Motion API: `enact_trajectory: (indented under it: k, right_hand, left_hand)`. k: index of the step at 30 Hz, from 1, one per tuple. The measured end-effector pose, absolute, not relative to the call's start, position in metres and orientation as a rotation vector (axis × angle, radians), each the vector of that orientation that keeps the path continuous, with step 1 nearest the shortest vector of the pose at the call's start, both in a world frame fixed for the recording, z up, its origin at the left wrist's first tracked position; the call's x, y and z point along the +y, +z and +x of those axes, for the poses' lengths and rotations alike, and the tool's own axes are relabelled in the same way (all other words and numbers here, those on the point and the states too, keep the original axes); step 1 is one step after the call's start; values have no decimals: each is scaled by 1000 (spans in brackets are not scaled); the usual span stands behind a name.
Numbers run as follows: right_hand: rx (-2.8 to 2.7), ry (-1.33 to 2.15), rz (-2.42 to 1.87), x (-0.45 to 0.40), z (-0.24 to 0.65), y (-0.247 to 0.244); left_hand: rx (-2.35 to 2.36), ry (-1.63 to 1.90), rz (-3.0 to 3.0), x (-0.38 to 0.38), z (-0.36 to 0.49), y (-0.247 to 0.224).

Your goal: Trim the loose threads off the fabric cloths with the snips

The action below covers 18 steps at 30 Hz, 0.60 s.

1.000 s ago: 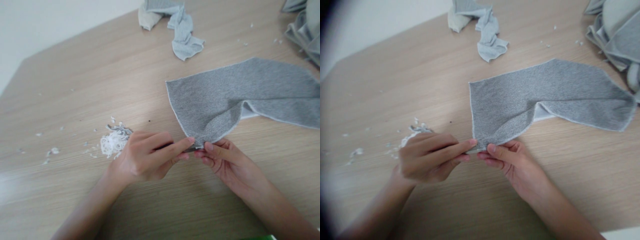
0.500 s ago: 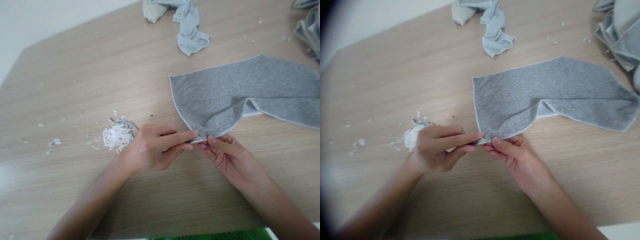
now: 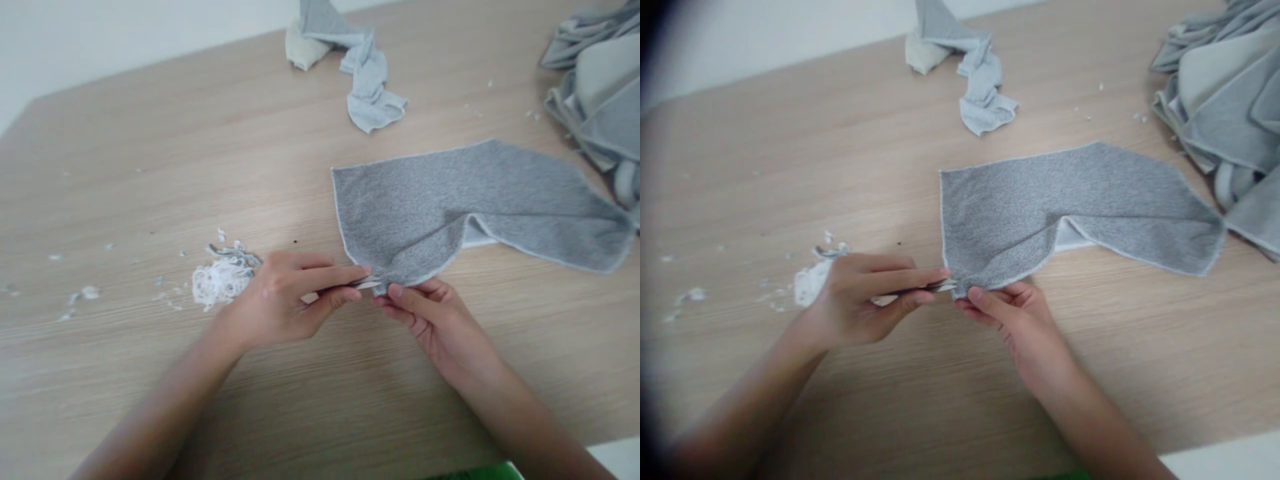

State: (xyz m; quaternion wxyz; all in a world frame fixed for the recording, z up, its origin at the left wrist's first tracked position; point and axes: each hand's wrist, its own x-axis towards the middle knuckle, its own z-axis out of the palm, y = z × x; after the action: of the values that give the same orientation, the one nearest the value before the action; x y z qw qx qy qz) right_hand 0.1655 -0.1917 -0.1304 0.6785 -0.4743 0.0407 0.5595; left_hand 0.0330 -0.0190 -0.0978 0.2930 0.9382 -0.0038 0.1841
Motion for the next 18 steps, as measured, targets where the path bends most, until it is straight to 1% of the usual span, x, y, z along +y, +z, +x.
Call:
enact_trajectory:
  k: [7,11,18]
  right_hand:
    - [49,1284,-1080,-191,151,-135]
    - [30,1288,-1082,-193,148,-138]
    - [-3,1250,-1097,-192,143,-137]
  left_hand:
    - [55,484,2533,-8,29,-95]
    - [60,406,2546,-12,31,-101]
    - [141,257,2344,-24,37,-97]
